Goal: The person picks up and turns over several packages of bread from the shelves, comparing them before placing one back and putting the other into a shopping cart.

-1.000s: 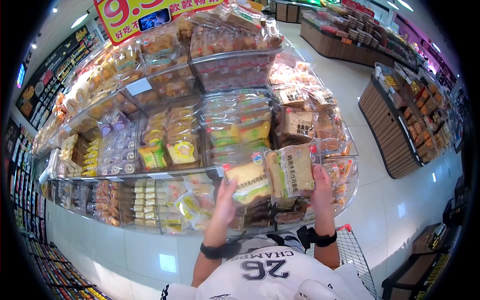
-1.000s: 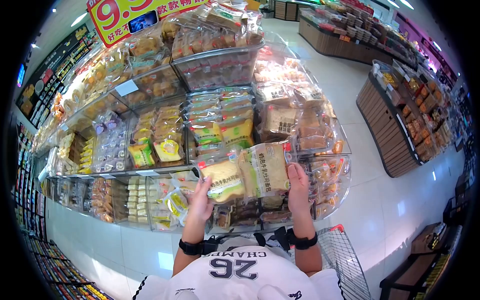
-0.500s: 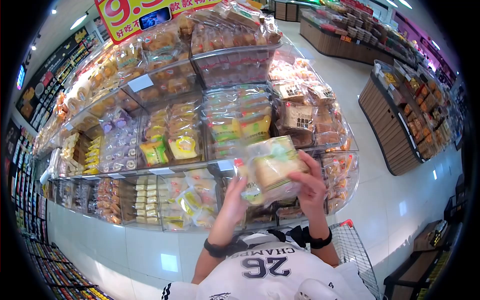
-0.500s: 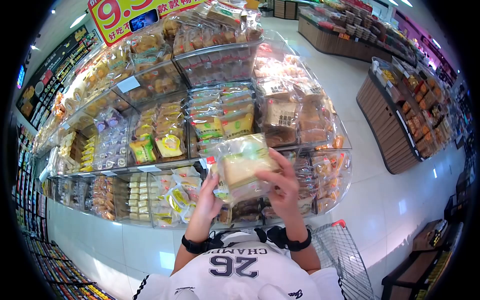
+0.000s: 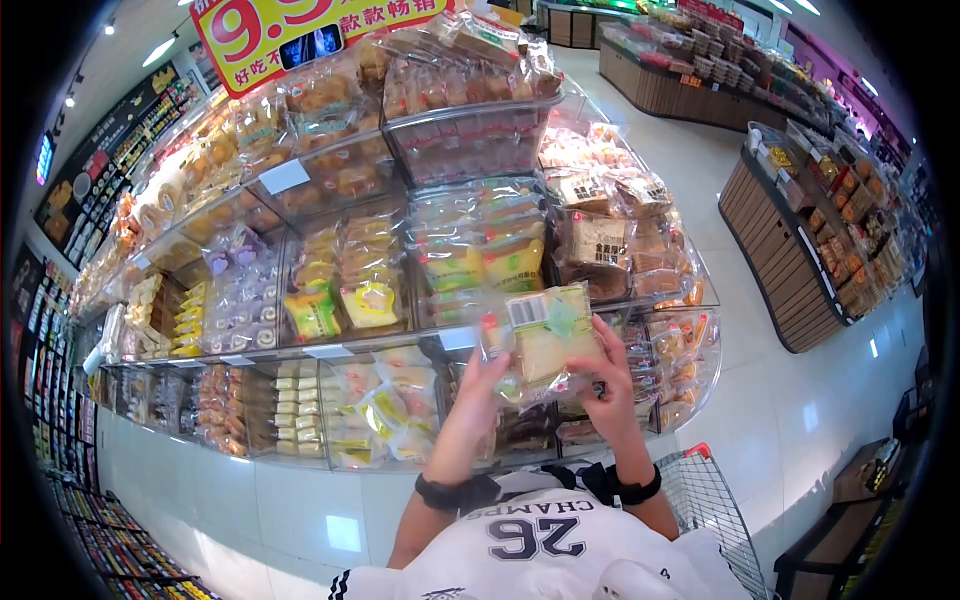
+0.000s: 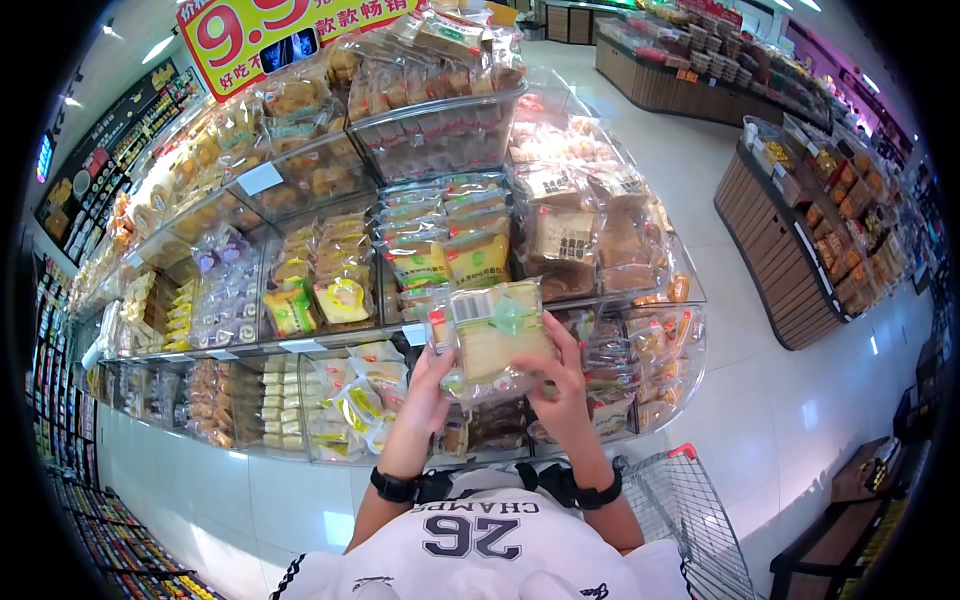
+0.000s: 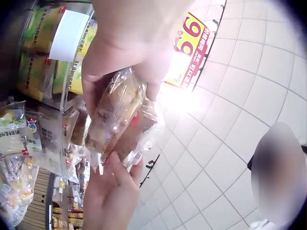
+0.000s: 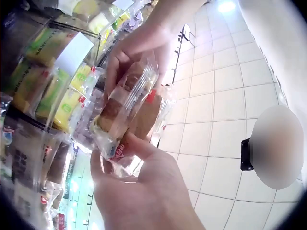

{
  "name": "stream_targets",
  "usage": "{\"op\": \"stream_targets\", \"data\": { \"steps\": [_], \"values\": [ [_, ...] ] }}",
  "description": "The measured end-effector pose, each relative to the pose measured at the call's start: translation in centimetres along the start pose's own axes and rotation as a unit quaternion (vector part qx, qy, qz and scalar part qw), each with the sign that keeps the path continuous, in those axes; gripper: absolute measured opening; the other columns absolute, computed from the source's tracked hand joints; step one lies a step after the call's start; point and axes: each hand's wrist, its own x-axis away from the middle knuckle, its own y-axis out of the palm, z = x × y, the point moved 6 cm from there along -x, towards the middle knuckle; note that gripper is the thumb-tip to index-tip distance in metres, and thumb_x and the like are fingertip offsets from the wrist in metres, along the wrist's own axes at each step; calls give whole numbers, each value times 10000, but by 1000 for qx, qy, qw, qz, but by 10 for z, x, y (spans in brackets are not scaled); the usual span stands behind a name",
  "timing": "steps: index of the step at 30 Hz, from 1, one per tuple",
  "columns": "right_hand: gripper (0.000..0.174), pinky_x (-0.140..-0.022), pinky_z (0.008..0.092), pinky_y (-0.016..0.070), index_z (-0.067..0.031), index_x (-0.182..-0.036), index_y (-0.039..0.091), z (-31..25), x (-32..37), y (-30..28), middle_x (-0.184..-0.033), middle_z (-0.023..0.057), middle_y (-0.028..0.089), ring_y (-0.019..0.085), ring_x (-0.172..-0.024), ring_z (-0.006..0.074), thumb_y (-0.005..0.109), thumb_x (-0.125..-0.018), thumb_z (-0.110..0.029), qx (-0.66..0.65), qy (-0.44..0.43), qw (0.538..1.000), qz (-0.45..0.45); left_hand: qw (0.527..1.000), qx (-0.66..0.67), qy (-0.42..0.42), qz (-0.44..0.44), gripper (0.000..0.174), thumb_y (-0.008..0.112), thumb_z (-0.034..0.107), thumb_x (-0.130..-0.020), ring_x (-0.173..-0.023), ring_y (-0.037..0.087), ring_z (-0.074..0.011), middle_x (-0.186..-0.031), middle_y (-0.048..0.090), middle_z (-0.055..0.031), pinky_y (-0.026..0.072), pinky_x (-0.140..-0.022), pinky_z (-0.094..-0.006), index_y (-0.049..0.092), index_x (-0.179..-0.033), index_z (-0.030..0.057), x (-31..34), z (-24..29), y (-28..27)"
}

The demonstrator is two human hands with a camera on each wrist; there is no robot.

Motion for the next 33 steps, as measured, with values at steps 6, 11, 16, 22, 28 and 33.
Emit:
{"op": "stream_targets", "data": {
  "steps": [6, 11, 16, 22, 28, 33],
  "values": [
    [391, -922, 350, 377, -53, -892, 605, 37, 12, -7, -1279, 158, 363, 397, -1164, 307, 513, -567, 144, -28, 37, 998, 47, 997, -22, -59, -33, 476, 520, 186, -851, -1078, 447, -172, -1163, 468, -57, 402, -874, -339, 333, -1278, 89, -23, -7, 3],
    [352, -920, 343, 367, -51, -869, 583, 41, 15, -14, -1281, 163, 370, 402, -1160, 306, 511, -580, 138, -5, 6, 996, 84, 996, -9, -78, -31, 460, 507, 189, -859, -1063, 451, -161, -1152, 474, -32, 408, -862, -353, 336, -1276, 97, -28, -12, 14],
    [222, -845, 297, 420, -37, -906, 554, 40, 18, -21, -1231, 166, 439, 495, -1057, 222, 531, -712, 66, -67, 32, 988, 133, 998, -18, -57, -7, 445, 490, 178, -867, -1061, 454, -159, -1175, 467, -35, 401, -871, -342, 331, -1274, 94, -36, -25, 5],
    [153, -660, 219, 417, -44, -967, 534, 65, 27, -52, -874, 19, 540, 500, -776, 81, 487, -871, -154, -184, 195, 896, 353, 999, 27, -45, 12, 453, 472, 165, -872, -1089, 452, -183, -1197, 456, -62, 392, -890, -351, 308, -1287, 89, -44, -33, -7],
    [191, -652, 208, 394, -32, -854, 534, 102, 14, -39, -769, -2, 515, 479, -710, 72, 483, -869, -215, -377, 291, 819, 320, 998, 32, -59, 2, 479, 466, 167, -873, -1100, 452, -196, -1209, 449, -67, 395, -894, -360, 279, -1309, 96, -39, -35, -6],
    [388, -596, 231, 431, -42, -823, 544, 96, 10, -29, -737, 43, 555, 535, -644, 113, 461, -855, -420, -264, 380, 855, 233, 997, 47, -59, 14, 474, 458, 203, -879, -1105, 455, -207, -1217, 446, -70, 392, -899, -369, 286, -1309, 104, -37, -43, -21]
  ]
}}
